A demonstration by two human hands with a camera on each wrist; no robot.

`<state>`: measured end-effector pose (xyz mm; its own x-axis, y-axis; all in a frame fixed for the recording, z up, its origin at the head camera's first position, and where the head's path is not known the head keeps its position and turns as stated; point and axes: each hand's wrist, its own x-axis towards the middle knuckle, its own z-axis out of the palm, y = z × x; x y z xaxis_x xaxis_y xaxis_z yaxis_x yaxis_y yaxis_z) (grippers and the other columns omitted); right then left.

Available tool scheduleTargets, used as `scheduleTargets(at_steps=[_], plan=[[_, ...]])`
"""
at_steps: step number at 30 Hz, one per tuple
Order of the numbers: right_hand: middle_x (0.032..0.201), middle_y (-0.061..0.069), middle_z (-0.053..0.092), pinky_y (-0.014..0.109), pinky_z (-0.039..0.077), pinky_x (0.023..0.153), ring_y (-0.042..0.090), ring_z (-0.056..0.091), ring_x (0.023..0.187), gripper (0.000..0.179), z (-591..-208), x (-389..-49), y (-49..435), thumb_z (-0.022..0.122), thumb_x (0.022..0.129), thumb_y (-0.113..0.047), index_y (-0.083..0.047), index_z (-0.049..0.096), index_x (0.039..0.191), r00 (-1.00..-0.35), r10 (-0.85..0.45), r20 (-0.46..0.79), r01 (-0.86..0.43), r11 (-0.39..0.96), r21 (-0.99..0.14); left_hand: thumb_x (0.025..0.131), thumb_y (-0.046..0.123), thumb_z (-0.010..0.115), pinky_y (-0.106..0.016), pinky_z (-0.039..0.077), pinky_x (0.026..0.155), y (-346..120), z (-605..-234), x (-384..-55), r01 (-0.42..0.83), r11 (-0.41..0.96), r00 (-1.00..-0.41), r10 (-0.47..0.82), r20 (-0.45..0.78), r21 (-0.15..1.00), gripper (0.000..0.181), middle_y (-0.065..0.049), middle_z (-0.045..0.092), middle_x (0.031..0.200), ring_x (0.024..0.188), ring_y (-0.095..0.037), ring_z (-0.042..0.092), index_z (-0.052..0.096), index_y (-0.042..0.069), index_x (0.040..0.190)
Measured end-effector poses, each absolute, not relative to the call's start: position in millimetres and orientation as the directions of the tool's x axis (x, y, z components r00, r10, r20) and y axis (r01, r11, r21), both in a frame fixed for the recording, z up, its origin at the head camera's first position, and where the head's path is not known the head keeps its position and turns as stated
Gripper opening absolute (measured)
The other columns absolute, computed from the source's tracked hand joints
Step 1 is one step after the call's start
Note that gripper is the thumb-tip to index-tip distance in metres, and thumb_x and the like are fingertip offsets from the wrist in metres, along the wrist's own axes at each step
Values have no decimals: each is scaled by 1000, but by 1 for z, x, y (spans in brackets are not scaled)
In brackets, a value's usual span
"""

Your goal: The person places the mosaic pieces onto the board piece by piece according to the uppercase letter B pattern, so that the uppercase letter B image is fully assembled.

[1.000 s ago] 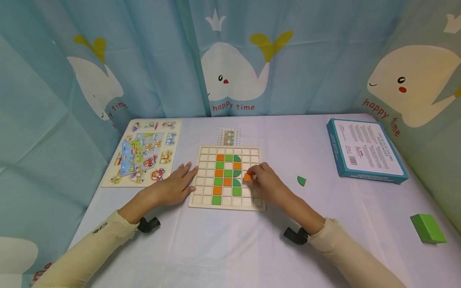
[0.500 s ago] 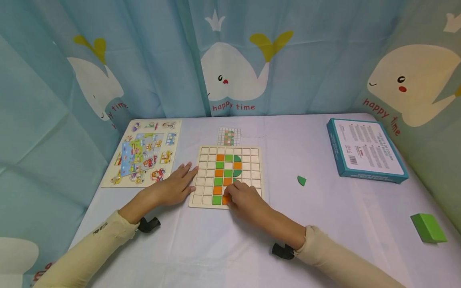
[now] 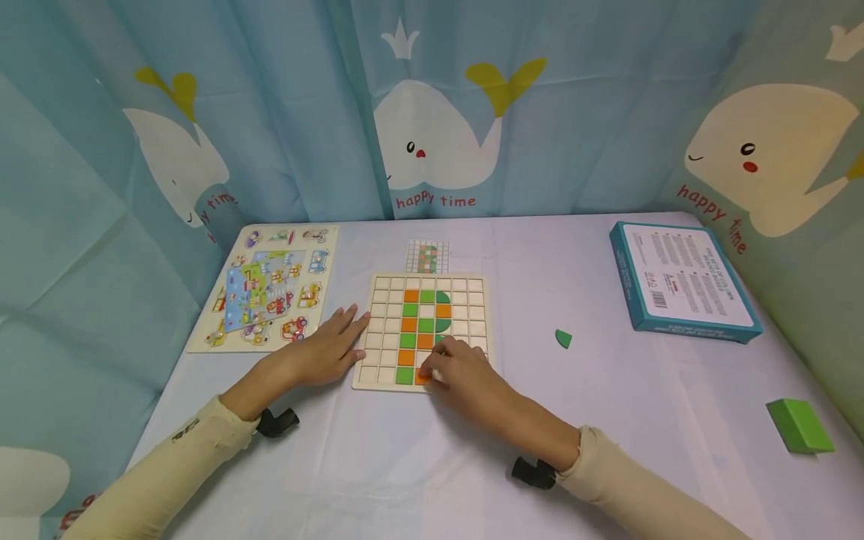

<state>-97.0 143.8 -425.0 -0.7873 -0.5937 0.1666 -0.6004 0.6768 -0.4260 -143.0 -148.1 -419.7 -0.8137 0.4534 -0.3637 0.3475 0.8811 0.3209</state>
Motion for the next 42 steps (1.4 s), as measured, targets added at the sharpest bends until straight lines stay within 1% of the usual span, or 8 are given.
scheduleTargets(at_steps=[4, 10, 17, 22, 28, 31, 35, 42], plan=[[115, 7, 66, 46, 50, 88, 26, 62, 106, 23, -409, -108, 164, 83, 90, -6, -10, 76, 112, -842, -530, 99, -517, 741, -428, 113, 39, 46, -59, 17, 130, -149, -420, -142, 347, 880, -814, 455, -360, 325, 71, -23, 6, 176, 162, -45, 5, 16, 7, 170], [123, 23, 61, 58, 52, 93, 40, 62, 111, 33, -390, -129, 217, 77, 95, -6, 1, 66, 126, -921, -390, 3, -367, 862, -350, 114, 37, 45, -59, 17, 130, -152, -420, -141, 350, 877, -817, 458, -352, 329, 71, -24, 6, 176, 162, -45, 5, 15, 5, 170], [117, 38, 54, 57, 55, 79, 46, 63, 97, 35, -392, -143, 276, 72, 98, -6, 12, 55, 123, -943, -298, -146, -254, 931, -262, 114, 37, 45, -59, 17, 130, -152, -422, -142, 355, 873, -816, 464, -345, 334, 71, -24, 6, 175, 162, -46, 6, 16, 5, 169], [112, 35, 56, 53, 55, 76, 40, 64, 91, 23, -405, -148, 289, 68, 99, 0, 10, 58, 117, -935, -310, -174, -252, 923, -290, 114, 37, 45, -59, 17, 130, -152, -424, -142, 352, 874, -815, 462, -350, 336, 71, -24, 6, 176, 162, -45, 5, 16, 6, 170], [116, 24, 63, 57, 55, 94, 41, 65, 109, 24, -418, -149, 277, 69, 94, 11, 3, 66, 117, -893, -449, -32, -400, 823, -404, 114, 38, 44, -58, 16, 130, -152, -424, -143, 355, 876, -815, 461, -352, 326, 71, -23, 5, 176, 163, -44, 4, 15, 6, 170], [122, 22, 63, 57, 54, 98, 40, 63, 115, 30, -419, -148, 270, 73, 94, 4, 2, 67, 124, -892, -452, -11, -398, 797, -454, 114, 38, 44, -58, 16, 130, -152, -424, -142, 356, 876, -815, 461, -352, 325, 71, -23, 5, 176, 163, -44, 4, 14, 7, 170], [119, 22, 62, 56, 54, 93, 39, 62, 110, 35, -419, -145, 266, 78, 95, -10, 4, 65, 124, -932, -359, -41, -300, 833, -465, 114, 38, 44, -58, 16, 130, -152, -424, -143, 357, 874, -814, 464, -350, 328, 71, -23, 5, 176, 162, -45, 4, 14, 6, 170], [108, 22, 64, 51, 55, 86, 34, 62, 98, 21, -424, -144, 264, 74, 97, -5, 7, 68, 113, -944, -330, -24, -284, 845, -453, 114, 38, 44, -59, 16, 130, -151, -423, -143, 365, 873, -809, 470, -354, 324, 71, -23, 5, 176, 162, -45, 4, 14, 7, 170]])
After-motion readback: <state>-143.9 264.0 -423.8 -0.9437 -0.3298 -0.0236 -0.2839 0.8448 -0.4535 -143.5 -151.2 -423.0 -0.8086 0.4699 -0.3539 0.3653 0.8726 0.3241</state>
